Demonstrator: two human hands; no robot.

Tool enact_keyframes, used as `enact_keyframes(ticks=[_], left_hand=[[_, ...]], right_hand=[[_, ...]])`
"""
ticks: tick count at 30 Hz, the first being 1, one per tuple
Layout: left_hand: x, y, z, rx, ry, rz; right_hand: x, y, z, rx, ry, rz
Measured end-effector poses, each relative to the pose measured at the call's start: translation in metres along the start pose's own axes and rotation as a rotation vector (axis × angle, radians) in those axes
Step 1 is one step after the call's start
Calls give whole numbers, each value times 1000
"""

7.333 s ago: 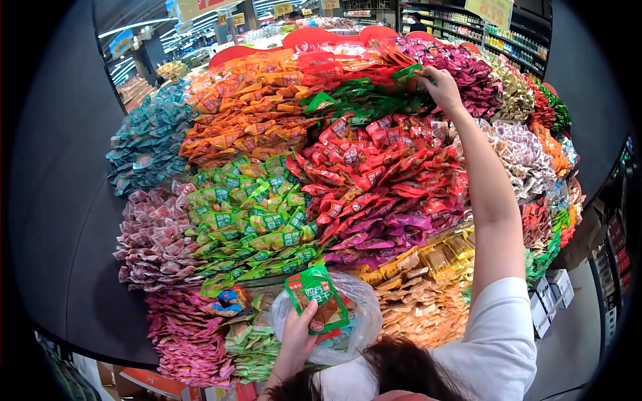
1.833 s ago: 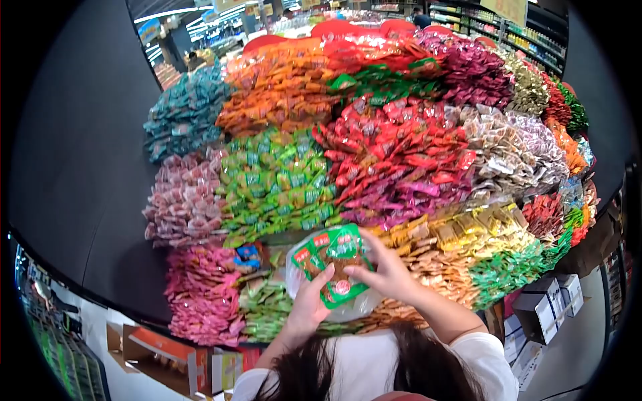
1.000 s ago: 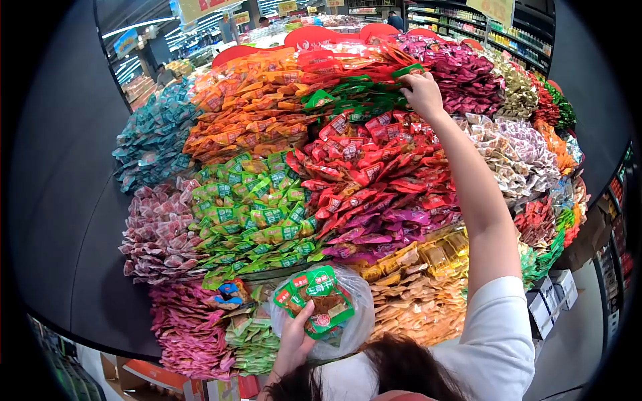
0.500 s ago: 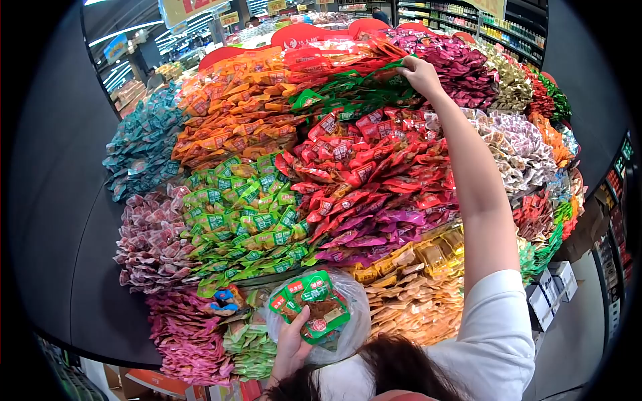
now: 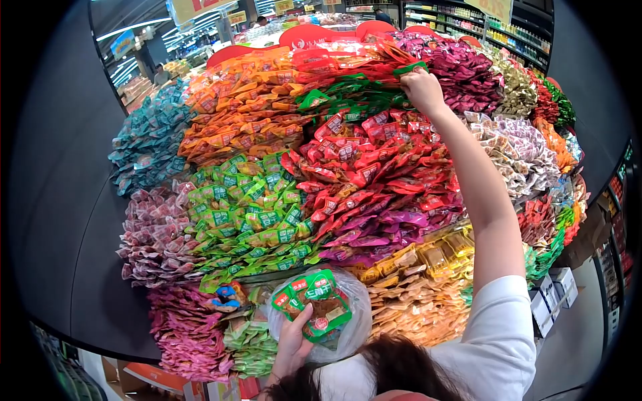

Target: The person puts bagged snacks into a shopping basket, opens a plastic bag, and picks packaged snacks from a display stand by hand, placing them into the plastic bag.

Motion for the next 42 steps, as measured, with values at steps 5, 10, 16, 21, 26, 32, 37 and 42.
enact_keyframes(ticks=[5,10,16,21,26,32,37,42], left_hand=[[-1,0,1,3,-3,3],[-3,0,1,19,-9,-6],[-4,2,3,-8,-8,-9],[1,1,2,15,-19,23],[8,-4,-3,17,-46,24],[13,-8,-5,17,-70,16],[-5,-2,2,-13,-52,-81],[-4,-4,1,-9,-38,-82]], right_hand=[[26,-4,-42,16,165,36],[49,-20,-128,250,-433,158],[25,-36,-172,155,-498,101],[10,-58,-116,-182,-686,67],[14,-59,-97,-166,-688,0],[17,-58,-97,-225,-712,-37],[24,-58,-112,-38,-623,31],[69,-52,-135,112,-636,321]])
Point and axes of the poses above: each hand's wrist, its own y-axis away from the middle knuckle, its own x-axis out of the back of the hand, z = x × y, the point moved 6 cm from there along -y, towards the middle knuckle, and after that the axes turned 3 degrees about z, right-handed, at the moved point
